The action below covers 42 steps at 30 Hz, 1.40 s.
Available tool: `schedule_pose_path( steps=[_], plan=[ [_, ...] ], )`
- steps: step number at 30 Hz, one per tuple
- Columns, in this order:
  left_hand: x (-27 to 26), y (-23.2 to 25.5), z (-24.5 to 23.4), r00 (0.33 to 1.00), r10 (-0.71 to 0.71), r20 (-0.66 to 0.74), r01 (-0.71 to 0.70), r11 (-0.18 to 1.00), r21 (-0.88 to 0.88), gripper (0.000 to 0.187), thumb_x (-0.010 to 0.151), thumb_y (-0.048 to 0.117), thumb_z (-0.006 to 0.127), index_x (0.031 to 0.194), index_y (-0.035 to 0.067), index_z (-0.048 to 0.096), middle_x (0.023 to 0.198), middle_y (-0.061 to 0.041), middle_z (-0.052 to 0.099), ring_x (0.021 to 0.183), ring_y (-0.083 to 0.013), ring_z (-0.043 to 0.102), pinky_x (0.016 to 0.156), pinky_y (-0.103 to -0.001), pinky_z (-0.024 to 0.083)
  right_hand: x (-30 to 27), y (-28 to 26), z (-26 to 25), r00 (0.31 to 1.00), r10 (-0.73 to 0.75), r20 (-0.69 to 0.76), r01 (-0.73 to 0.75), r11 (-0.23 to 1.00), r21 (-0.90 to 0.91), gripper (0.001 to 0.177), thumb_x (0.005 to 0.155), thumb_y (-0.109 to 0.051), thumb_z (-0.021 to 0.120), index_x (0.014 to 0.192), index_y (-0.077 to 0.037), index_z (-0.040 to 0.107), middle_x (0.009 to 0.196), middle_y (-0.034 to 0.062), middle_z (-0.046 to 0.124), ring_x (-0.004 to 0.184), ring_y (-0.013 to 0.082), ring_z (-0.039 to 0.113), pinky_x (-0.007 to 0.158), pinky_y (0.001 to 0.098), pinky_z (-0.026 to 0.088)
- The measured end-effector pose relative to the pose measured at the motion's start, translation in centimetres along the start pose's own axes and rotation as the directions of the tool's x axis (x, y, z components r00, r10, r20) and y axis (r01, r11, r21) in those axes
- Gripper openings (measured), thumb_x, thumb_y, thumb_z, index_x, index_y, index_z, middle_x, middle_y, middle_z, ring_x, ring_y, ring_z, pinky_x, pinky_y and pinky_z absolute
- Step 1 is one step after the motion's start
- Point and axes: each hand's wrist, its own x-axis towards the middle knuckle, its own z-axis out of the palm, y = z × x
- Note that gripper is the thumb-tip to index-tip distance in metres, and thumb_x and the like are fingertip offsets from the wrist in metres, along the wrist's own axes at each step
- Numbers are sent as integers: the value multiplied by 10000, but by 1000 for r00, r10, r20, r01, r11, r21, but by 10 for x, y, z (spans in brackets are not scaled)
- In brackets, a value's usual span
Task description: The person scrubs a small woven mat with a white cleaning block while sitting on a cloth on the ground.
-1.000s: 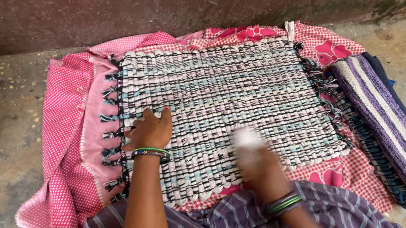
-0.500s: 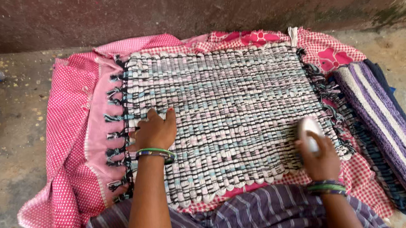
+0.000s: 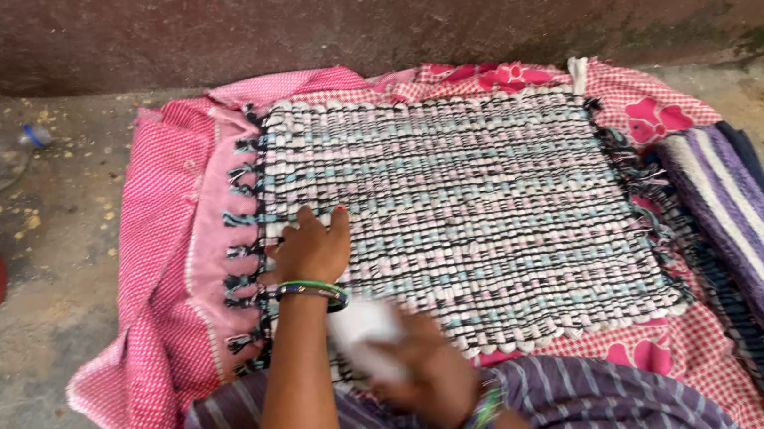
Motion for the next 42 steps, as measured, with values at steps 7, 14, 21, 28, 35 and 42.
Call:
schedule_pose_path(
  steps=[7, 14, 21, 28, 35, 42],
  plan=[
    [8, 5, 5, 1000, -1, 11, 1, 1000, 3, 812, 935, 672, 409, 1567, 169, 328, 1575, -298, 318, 1459, -617, 188, 1067, -847, 98, -76, 181, -107, 797, 411, -442, -571, 751, -331, 392, 901, -323, 776, 1214, -97, 710, 1128, 195, 698, 937, 335, 729, 758, 430, 615],
    [3, 7, 2, 1000, 17, 20, -18, 999, 41, 805, 947, 670, 415, 1566, 163, 324, 1569, -342, 296, 1451, -638, 175, 1075, -837, 92, -63, 188, -51, 764, 390, -514, -582, 759, -290, 330, 968, -276, 709, 1241, -100, 652, 1133, 175, 673, 912, 301, 706, 740, 432, 608],
    [-2, 7, 1, 1000, 14, 19, -14, 1000, 23, 801, 934, 649, 423, 1561, 159, 336, 1560, -297, 357, 1431, -606, 282, 1075, -842, 142, 11, -9, 50, 974, -211, -85, 187, 955, -233, 305, 880, -367, 656, 1104, -161, 681, 1158, 312, 627, 936, 406, 610, 859, 448, 515],
    [5, 4, 3, 1000, 12, 22, -12, 1000, 18, 816, 939, 665, 405, 1579, 168, 300, 1557, -293, 350, 1430, -632, 240, 1070, -850, 119, -16, 166, -38, 928, 164, -335, -283, 895, -344, 382, 953, -232, 682, 1306, -87, 669, 1081, 147, 689, 888, 288, 686, 804, 426, 570],
    [8, 6, 7, 1000, 20, 13, -20, 999, 48, 807, 946, 679, 410, 1568, 176, 306, 1567, -324, 292, 1445, -638, 168, 1056, -845, 87, -39, 218, -79, 700, 418, -579, -666, 675, -317, 391, 893, -350, 842, 1177, -116, 710, 1076, 216, 713, 883, 346, 704, 740, 494, 590],
    [1, 7, 1, 1000, -2, 15, 1, 999, 43, 795, 933, 669, 411, 1568, 199, 323, 1586, -249, 347, 1443, -610, 247, 1075, -834, 148, 35, 18, 74, 986, 166, -12, -164, 952, -257, 268, 870, -322, 710, 997, -86, 699, 975, 194, 678, 950, 377, 621, 865, 514, 529]
  ],
)
